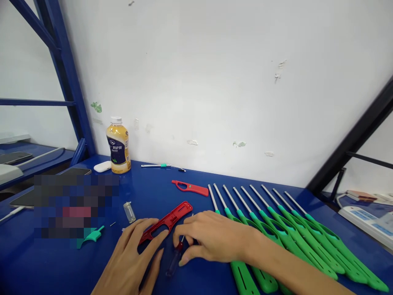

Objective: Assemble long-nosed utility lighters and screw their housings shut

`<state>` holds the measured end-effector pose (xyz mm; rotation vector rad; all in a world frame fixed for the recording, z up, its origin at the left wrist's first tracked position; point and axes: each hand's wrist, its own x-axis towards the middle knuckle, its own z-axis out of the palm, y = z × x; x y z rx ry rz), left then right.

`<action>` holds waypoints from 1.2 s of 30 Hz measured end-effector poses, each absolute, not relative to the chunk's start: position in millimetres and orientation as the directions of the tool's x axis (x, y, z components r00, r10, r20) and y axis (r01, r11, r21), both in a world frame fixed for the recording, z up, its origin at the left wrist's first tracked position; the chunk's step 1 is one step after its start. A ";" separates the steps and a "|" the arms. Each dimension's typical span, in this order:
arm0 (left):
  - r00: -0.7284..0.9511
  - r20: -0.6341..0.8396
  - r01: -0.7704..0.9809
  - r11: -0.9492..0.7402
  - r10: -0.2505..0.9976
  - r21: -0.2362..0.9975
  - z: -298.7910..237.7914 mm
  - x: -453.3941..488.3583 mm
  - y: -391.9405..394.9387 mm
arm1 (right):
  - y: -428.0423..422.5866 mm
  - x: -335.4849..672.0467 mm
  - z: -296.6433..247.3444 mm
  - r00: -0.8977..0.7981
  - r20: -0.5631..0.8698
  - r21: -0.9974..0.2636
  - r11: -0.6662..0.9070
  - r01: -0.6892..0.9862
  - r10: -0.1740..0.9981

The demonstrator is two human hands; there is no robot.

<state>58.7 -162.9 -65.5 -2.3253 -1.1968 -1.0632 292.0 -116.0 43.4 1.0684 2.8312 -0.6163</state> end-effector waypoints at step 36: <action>0.416 0.717 0.710 -0.693 0.559 0.128 -77.6 62.4 -158.1 | 93.8 195.8 47.5 -0.572 -0.026 0.362 0.541 0.759 0.820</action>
